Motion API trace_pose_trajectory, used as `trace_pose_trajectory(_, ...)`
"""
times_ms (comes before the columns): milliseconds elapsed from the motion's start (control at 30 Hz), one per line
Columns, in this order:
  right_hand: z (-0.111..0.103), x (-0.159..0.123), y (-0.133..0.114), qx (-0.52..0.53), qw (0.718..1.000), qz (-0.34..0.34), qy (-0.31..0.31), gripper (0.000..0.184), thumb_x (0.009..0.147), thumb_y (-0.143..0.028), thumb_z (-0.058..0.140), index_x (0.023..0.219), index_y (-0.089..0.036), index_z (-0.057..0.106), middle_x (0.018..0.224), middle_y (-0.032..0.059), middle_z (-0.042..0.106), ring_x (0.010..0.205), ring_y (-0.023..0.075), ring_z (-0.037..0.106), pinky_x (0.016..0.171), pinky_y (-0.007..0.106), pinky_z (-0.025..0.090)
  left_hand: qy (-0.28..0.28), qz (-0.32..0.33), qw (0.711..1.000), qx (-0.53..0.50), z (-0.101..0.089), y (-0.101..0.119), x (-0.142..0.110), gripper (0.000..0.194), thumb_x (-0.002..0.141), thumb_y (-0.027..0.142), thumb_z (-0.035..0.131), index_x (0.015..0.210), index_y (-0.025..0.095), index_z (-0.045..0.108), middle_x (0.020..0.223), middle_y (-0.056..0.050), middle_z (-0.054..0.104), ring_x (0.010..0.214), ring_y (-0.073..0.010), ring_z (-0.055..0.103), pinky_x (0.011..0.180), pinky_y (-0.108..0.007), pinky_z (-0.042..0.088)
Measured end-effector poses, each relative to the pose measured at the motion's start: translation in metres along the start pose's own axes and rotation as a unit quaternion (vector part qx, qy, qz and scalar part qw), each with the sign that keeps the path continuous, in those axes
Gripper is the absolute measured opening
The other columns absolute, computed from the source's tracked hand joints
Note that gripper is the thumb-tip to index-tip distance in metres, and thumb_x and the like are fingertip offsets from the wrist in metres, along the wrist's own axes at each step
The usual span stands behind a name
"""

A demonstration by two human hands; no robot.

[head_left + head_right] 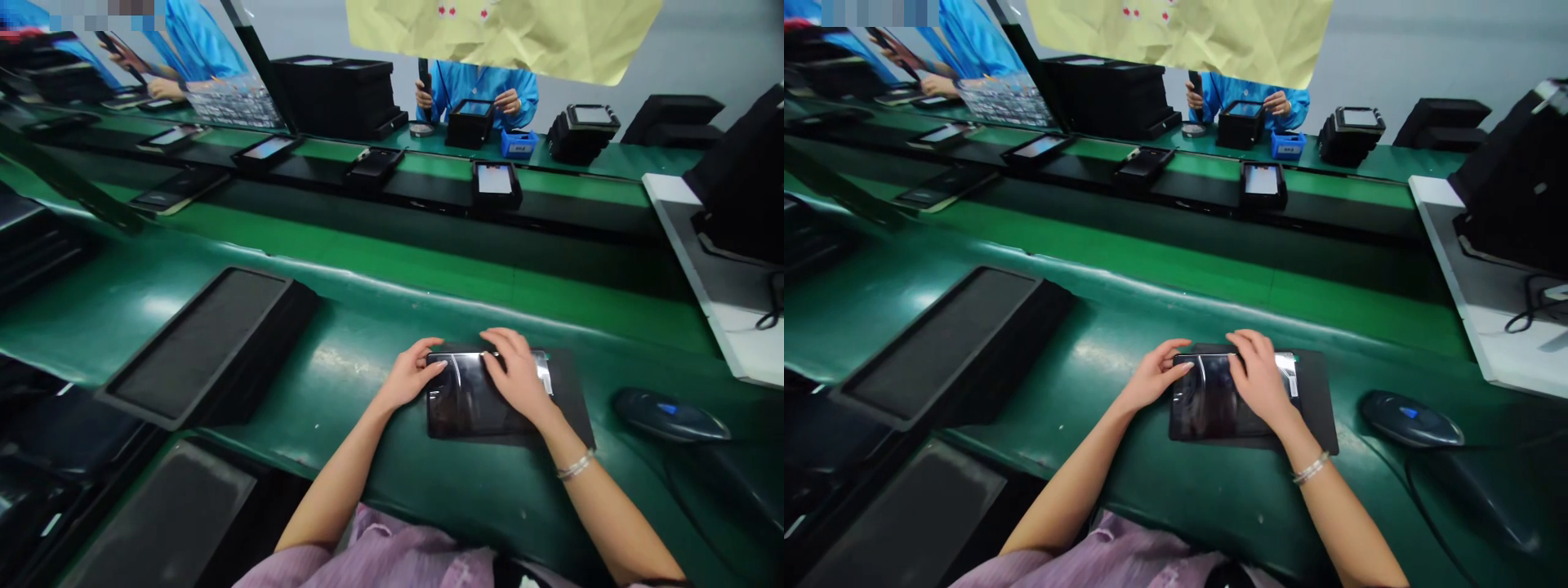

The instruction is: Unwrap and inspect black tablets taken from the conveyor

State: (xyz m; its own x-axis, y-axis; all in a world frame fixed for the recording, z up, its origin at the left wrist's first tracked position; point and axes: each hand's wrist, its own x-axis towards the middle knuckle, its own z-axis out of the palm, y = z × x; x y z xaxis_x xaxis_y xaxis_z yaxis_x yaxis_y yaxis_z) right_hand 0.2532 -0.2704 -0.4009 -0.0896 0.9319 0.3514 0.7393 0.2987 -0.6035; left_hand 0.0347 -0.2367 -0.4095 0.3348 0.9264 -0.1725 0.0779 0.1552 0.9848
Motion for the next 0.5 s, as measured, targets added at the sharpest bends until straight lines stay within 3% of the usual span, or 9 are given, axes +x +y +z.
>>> trace_pose_trajectory(133,-0.044,-0.037,0.028,-0.005,0.987,0.095,0.126,0.05,0.091,-0.036,0.049,0.137,-0.017,0.041,0.136,0.017,0.046,0.128,0.0302,0.04,0.106,0.053,0.034,0.07,0.034,0.995,-0.067,0.019,0.012,-0.016,0.049,0.066,0.037,0.075,0.107,0.018,0.058,0.087,-0.002,0.063,0.065,-0.01,0.056,0.062,-0.022,0.044)
trace_pose_trajectory(200,-0.058,-0.059,0.042,0.1,0.965,0.198,0.14,0.063,0.086,-0.044,0.058,0.14,-0.02,0.037,0.142,0.0151,0.042,0.13,0.0288,0.041,0.105,0.049,0.037,0.103,0.041,0.989,-0.099,0.03,0.018,-0.022,0.048,0.063,0.038,0.078,0.102,0.019,0.059,0.091,-0.002,0.063,0.067,-0.0098,0.056,0.063,-0.022,0.045)
trace_pose_trajectory(300,-0.064,-0.086,0.049,0.336,0.868,0.359,0.072,0.063,0.074,-0.048,0.072,0.128,-0.019,0.054,0.117,0.0124,0.064,0.099,0.023,0.063,0.078,0.033,0.053,0.141,0.023,0.98,-0.142,0.042,0.033,-0.027,0.044,0.065,0.038,0.077,0.101,0.019,0.058,0.078,0.002,0.06,0.06,-0.008,0.053,0.058,-0.02,0.043)
trace_pose_trajectory(367,-0.063,-0.096,0.045,0.402,0.813,0.414,0.083,0.06,0.066,-0.048,0.078,0.115,-0.018,0.063,0.091,0.0072,0.071,0.072,0.0176,0.065,0.06,0.026,0.051,0.147,-0.006,0.974,-0.169,0.047,0.047,-0.031,0.043,0.07,0.037,0.074,0.105,0.019,0.057,0.066,0.006,0.055,0.053,-0.0071,0.049,0.053,-0.018,0.039)
trace_pose_trajectory(433,-0.062,-0.099,0.037,0.402,0.796,0.425,0.153,0.056,0.062,-0.051,0.079,0.106,-0.019,0.066,0.086,0.0032,0.071,0.068,0.0158,0.065,0.06,0.025,0.052,0.134,-0.042,0.97,-0.196,0.052,0.063,-0.036,0.044,0.072,0.039,0.073,0.108,0.018,0.058,0.06,0.007,0.053,0.051,-0.0077,0.049,0.05,-0.018,0.038)
trace_pose_trajectory(500,-0.063,-0.098,0.028,0.385,0.79,0.425,0.218,0.05,0.062,-0.053,0.076,0.099,-0.02,0.068,0.093,0.002,0.072,0.076,0.017,0.066,0.067,0.027,0.054,0.116,-0.072,0.966,-0.219,0.058,0.08,-0.043,0.042,0.074,0.043,0.07,0.106,0.017,0.061,0.064,0.004,0.059,0.053,-0.0091,0.052,0.05,-0.019,0.04)
